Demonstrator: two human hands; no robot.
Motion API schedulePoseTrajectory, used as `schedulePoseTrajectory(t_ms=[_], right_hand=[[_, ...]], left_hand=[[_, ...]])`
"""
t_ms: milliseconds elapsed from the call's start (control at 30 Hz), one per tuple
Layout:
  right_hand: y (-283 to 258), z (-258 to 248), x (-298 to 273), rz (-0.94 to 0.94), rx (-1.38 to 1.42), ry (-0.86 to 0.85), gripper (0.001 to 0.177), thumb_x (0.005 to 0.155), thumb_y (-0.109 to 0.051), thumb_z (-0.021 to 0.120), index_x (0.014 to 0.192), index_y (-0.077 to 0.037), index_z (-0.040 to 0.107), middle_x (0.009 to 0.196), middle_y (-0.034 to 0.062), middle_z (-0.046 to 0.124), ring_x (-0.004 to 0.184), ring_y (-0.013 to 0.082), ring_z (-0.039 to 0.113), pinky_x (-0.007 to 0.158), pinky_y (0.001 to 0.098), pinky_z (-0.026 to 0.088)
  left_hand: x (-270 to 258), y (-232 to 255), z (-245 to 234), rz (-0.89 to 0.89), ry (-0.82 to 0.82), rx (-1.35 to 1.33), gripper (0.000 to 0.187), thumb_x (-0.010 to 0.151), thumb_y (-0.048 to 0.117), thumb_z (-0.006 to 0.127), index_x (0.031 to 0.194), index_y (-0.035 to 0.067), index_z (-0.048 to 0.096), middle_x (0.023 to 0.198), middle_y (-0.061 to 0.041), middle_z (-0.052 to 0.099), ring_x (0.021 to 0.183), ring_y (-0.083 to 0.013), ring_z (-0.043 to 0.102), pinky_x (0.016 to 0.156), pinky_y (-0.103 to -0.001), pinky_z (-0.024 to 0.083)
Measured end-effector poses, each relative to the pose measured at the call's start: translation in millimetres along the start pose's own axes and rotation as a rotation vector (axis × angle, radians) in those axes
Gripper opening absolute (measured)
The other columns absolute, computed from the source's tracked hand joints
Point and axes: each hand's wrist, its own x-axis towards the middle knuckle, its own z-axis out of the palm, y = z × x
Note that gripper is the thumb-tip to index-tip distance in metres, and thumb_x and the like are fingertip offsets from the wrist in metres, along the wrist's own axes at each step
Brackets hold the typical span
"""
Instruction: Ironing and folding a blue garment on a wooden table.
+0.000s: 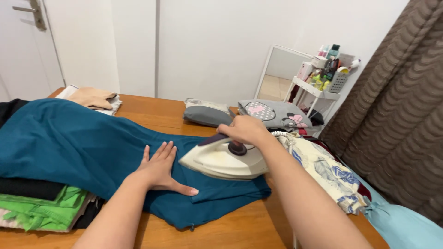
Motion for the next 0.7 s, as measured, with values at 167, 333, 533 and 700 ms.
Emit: schedulePoseTrajectory(t_ms=[167, 333, 533, 700], right_hand=[[1, -21, -44, -0.013, -0.013, -0.189, 0.066, 0.081, -0.067, 0.058, 0.047, -0.013, 0.071, 0.05, 0.0046, 0.067, 0.063, 0.0278, 0.071, 0.073, 0.0374, 0.055], [16, -39, -78, -0.202, 0.1, -0.302, 0.041, 0.08, -0.051, 0.066, 0.09, -0.014, 0.081, 0.067, 0.0047, 0.067, 0.07, 0.0205, 0.064, 0.066, 0.0358, 0.05], [40, -36, -81, -0.04, 0.616, -0.361, 0.036, 0.102, -0.026, 0.054, 0.132, -0.029, 0.072, 0.071, 0.0002, 0.059, 0.067, 0.0121, 0.057, 0.061, 0.0272, 0.049], [24, -16, -86, 0.051, 0.064, -0.023, 0.038, 0.104, -0.031, 0.042, 0.134, -0.04, 0.063, 0.082, 0.0077, 0.07, 0.074, 0.028, 0.067, 0.069, 0.0418, 0.055]], left_hand=[[2, -4, 3, 0.0, 0.001, 0.002, 0.17, 0.038, 0.094, 0.076, 0.162, 0.003, 0.004, 0.173, -0.014, -0.003, 0.161, -0.0214, -0.01, 0.126, -0.054, -0.012], [6, -6, 6, -0.007, -0.014, -0.026, 0.173, 0.034, 0.091, 0.079, 0.162, 0.004, 0.003, 0.173, -0.014, -0.003, 0.161, -0.0225, -0.011, 0.127, -0.053, -0.014], [12, -8, 10, 0.102, 0.272, -0.253, 0.161, 0.047, 0.094, 0.071, 0.164, 0.007, 0.004, 0.173, -0.019, -0.007, 0.159, -0.0297, -0.012, 0.123, -0.059, -0.013], [-4, 25, 3, 0.117, 0.204, -0.153, 0.145, 0.047, 0.097, 0.063, 0.164, 0.029, 0.013, 0.174, -0.007, 0.0, 0.16, -0.0276, -0.007, 0.123, -0.063, -0.012]])
